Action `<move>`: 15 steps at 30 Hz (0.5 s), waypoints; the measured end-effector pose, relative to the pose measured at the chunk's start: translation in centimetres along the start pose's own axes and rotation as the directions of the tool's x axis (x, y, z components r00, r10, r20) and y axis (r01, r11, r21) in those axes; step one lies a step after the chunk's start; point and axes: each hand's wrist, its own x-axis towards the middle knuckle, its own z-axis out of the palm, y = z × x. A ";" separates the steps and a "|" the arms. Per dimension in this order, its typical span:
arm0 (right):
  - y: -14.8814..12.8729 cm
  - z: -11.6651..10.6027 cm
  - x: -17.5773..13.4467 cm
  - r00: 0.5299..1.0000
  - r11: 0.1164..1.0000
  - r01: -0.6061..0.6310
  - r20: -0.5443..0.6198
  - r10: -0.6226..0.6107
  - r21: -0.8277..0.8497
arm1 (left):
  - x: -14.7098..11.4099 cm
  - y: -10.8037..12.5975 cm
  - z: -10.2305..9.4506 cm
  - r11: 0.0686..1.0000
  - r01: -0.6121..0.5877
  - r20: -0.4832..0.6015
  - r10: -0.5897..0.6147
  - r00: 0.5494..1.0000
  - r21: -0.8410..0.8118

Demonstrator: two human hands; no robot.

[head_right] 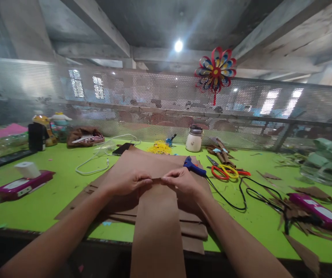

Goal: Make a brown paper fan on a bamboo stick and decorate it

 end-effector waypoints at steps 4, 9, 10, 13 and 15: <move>0.1 -0.3 0.0 0.999 0.999 -0.014 0.035 0.013 0.029 | -0.1 0.3 -0.1 0.993 0.056 0.047 -0.052 0.998 -0.107; 0.3 -0.6 0.2 0.999 0.994 -0.040 0.006 0.039 0.099 | 0.1 0.5 0.0 0.949 0.168 0.095 -0.148 0.984 -0.267; 0.2 -0.7 0.2 0.999 0.995 -0.035 -0.015 0.036 0.099 | 0.1 0.4 0.0 0.943 0.190 0.095 -0.170 0.981 -0.272; 0.0 -0.8 0.2 0.998 0.996 -0.014 -0.053 0.019 0.090 | 0.1 0.6 -0.1 0.933 0.221 0.100 -0.201 0.975 -0.284; -0.3 -0.9 0.2 0.998 0.996 -0.004 -0.058 0.009 0.086 | 0.0 0.7 -0.2 0.919 0.231 0.101 -0.210 0.973 -0.318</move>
